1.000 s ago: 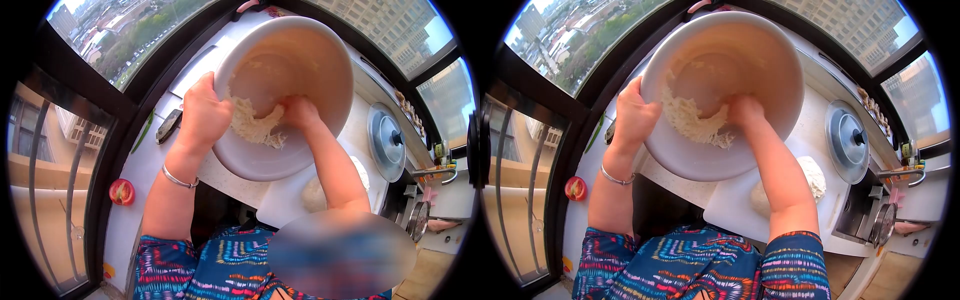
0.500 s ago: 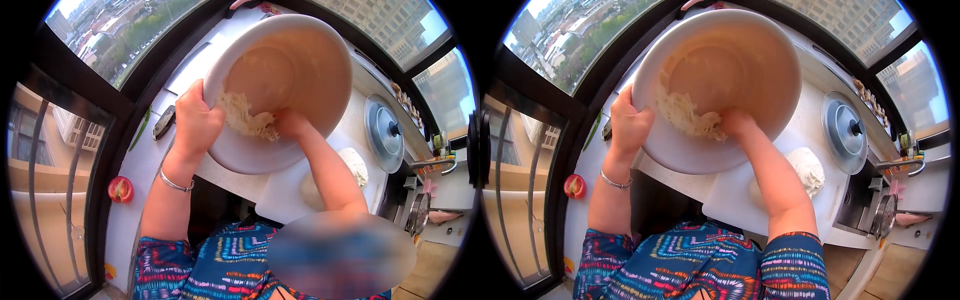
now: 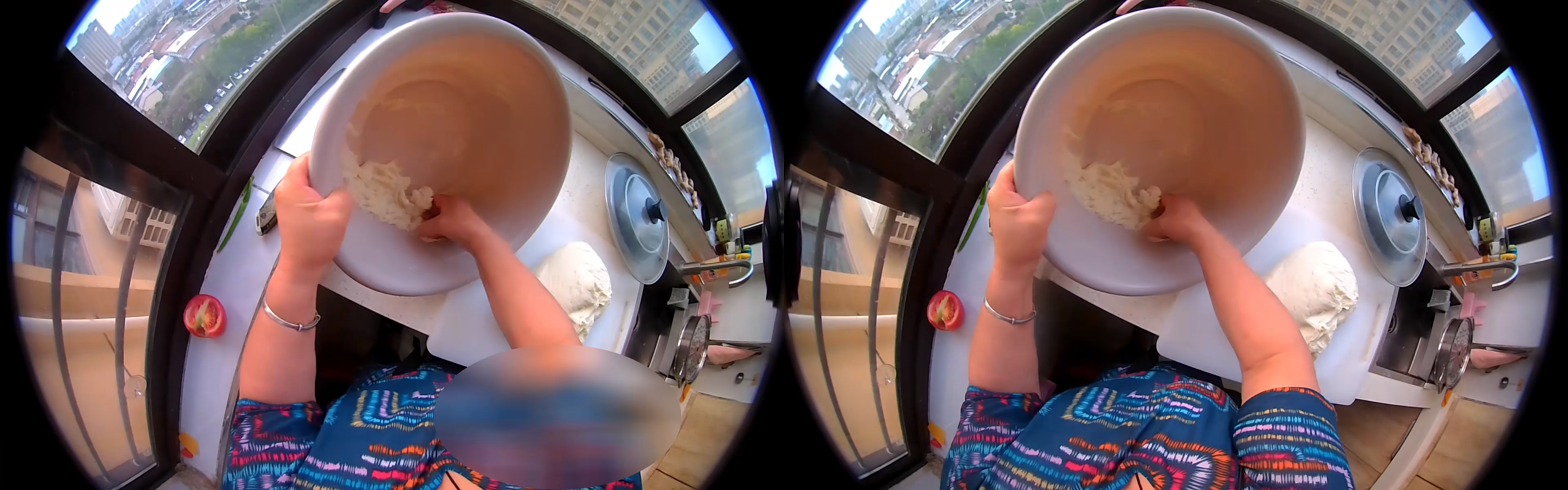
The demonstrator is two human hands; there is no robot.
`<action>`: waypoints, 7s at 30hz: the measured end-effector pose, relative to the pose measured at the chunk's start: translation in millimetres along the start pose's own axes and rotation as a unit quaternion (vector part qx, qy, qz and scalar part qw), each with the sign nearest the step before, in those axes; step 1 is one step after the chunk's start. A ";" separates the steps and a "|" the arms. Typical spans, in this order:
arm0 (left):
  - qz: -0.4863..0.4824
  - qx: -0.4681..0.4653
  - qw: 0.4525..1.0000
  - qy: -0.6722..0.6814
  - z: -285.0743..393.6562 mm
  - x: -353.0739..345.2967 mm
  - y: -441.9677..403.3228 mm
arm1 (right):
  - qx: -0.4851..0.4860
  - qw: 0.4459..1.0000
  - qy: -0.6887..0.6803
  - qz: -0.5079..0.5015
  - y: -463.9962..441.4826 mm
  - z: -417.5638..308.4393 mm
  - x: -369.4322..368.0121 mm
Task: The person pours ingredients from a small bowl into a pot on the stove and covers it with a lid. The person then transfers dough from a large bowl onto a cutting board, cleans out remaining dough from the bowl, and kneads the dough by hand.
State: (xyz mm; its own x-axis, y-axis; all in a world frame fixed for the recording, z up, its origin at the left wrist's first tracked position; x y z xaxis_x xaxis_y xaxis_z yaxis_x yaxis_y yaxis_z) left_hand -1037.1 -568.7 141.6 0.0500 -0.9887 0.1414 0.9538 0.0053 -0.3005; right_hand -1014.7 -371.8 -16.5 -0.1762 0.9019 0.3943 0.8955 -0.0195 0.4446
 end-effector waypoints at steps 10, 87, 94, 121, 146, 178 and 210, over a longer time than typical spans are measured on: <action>0.000 -0.065 0.995 -0.072 15.3 -2.1 -4.5 | 0.302 0.920 0.221 0.116 32.3 -151.2 -14.5; -0.036 0.111 0.992 0.056 -25.9 -2.9 25.6 | 0.396 0.820 -0.217 0.350 -63.1 -115.7 70.6; -0.005 0.093 0.993 0.074 -29.4 -2.6 29.6 | 0.383 0.877 -0.187 0.222 -74.2 -117.0 25.6; -0.015 0.118 0.987 0.110 -29.2 -16.7 27.5 | 0.419 0.847 -0.177 0.275 -77.6 -121.7 60.1; 0.012 0.104 0.989 0.100 -41.5 -2.8 19.8 | 0.401 0.696 0.436 0.407 1.6 -122.6 117.6; 0.055 0.086 0.987 0.126 -43.5 -3.0 18.4 | 0.050 0.868 0.454 0.194 -6.7 -2.8 71.1; 0.047 0.064 0.988 0.134 -46.0 2.5 17.7 | -0.130 0.973 -0.180 -0.058 18.7 -0.6 -24.3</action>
State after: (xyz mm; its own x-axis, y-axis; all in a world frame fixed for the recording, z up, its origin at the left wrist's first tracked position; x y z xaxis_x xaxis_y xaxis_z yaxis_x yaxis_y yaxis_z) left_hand -1033.7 -578.0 93.3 0.0769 -0.9870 -0.1409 0.9789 0.1015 -0.1772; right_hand -993.9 -394.3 -17.4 -0.0742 0.9963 0.0432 0.7360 0.0255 0.6766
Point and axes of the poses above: each hand's wrist, its own y-axis away from the middle knuckle, its own x-axis out of the back of the hand, z = x × y, the point moved 5 cm from there along -y, towards the middle knuckle, and after that the axes turned 3 degrees about z, right-handed, at the moved point
